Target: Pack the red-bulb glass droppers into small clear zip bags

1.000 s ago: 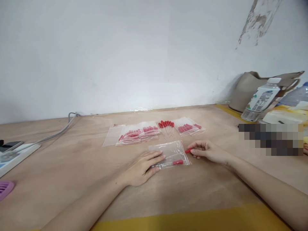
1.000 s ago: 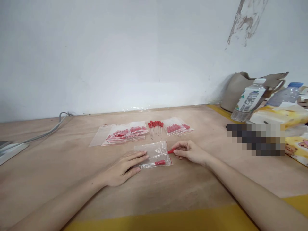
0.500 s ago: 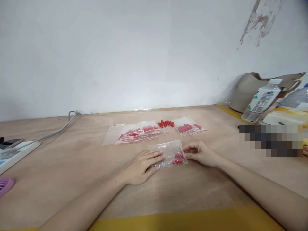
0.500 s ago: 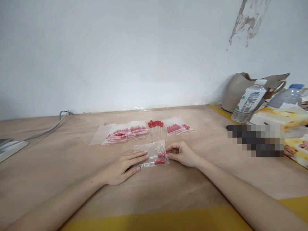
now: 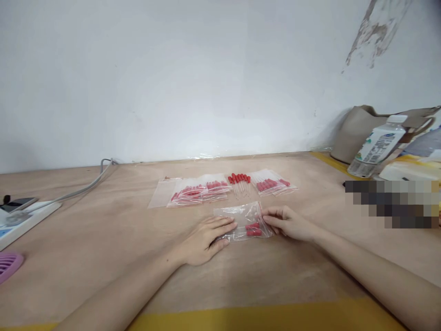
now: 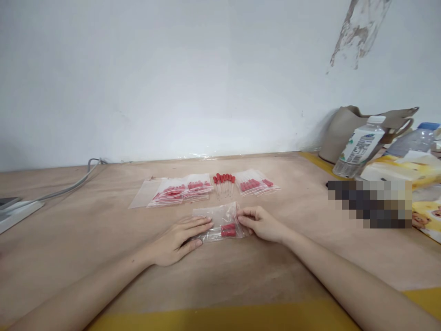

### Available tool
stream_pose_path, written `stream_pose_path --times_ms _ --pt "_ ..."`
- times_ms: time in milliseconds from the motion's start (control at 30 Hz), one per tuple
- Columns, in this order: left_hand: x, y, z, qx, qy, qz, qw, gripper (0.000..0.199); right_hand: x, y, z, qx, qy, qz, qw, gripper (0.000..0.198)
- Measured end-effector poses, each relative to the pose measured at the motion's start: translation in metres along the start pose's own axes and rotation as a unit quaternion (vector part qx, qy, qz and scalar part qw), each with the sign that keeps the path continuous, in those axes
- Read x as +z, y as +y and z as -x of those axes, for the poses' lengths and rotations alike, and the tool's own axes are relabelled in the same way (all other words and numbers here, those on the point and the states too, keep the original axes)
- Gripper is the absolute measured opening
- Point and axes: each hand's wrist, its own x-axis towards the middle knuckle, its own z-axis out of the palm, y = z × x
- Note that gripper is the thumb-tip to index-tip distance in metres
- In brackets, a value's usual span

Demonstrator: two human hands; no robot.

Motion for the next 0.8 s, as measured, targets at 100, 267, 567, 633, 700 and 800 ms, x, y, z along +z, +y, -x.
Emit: stream_pose_path --times_ms 100,267,567,633,700,800 --pt "0.000 0.001 0.000 -0.003 0.001 0.000 1.000 0.042 0.000 0.001 -0.001 0.060 0.019 -0.081 0.995 0.048" --pt "0.000 0.001 0.001 -0.006 -0.001 -0.004 1.000 0.041 0.003 0.001 -0.002 0.066 0.075 -0.104 0.990 0.060" --pt "-0.002 0.003 0.001 -0.009 -0.006 0.000 1.000 0.040 -0.015 0.009 -0.015 0.036 0.178 0.002 0.983 0.026" --pt "-0.002 0.002 0.001 -0.007 -0.004 0.004 1.000 0.041 -0.022 0.006 -0.030 0.005 0.225 0.088 0.970 0.018" --pt "-0.002 0.002 0.001 -0.008 -0.004 0.005 1.000 0.041 -0.028 0.000 -0.050 -0.003 0.263 0.193 0.945 0.011" --pt "-0.001 0.002 0.001 -0.011 -0.009 0.004 1.000 0.041 -0.030 -0.013 -0.085 0.030 0.282 0.289 0.914 0.009"
